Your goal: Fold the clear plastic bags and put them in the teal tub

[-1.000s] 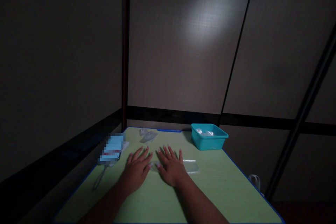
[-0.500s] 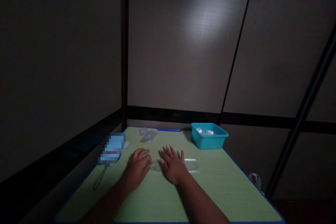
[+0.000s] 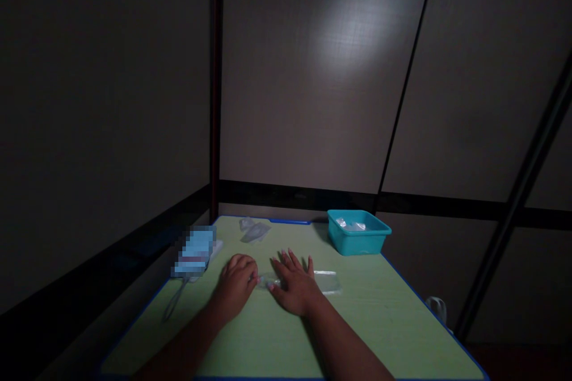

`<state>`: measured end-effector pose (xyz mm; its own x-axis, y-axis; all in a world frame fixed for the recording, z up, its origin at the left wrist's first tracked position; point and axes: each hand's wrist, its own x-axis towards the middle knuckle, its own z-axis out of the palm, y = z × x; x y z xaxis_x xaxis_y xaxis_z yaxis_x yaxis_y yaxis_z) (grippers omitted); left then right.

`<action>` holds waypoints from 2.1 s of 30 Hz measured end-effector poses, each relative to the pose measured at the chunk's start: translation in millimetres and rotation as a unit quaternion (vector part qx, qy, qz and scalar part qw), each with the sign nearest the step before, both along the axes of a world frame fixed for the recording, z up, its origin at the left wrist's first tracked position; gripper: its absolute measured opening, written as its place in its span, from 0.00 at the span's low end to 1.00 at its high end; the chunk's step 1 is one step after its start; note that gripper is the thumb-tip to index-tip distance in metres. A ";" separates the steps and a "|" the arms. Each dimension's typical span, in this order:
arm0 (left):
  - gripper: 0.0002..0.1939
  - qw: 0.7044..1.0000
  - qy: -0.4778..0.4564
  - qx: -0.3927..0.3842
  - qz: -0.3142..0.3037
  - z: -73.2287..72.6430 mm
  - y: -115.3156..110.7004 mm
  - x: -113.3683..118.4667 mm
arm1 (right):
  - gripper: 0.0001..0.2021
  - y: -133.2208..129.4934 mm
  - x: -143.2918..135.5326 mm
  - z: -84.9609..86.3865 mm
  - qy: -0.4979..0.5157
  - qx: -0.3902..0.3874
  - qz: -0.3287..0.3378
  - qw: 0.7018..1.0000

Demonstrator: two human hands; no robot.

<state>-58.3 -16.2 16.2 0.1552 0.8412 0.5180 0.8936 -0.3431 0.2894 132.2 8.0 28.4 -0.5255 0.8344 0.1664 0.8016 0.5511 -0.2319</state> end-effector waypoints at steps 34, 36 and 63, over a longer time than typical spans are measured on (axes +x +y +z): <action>0.14 0.990 0.055 -0.001 -0.131 -2.2 -7.3 0.0 | 0.27 9.3 1.6 -15.5 0.009 0.005 0.021 1.000; 0.19 0.993 0.049 0.004 -0.109 -1.9 -6.5 0.5 | 0.27 9.2 1.6 -15.7 0.006 0.005 0.018 1.000; 0.16 0.994 0.049 0.088 0.038 9.4 -9.2 -17.3 | 0.27 2.9 0.1 -5.1 -0.023 -0.023 0.010 0.999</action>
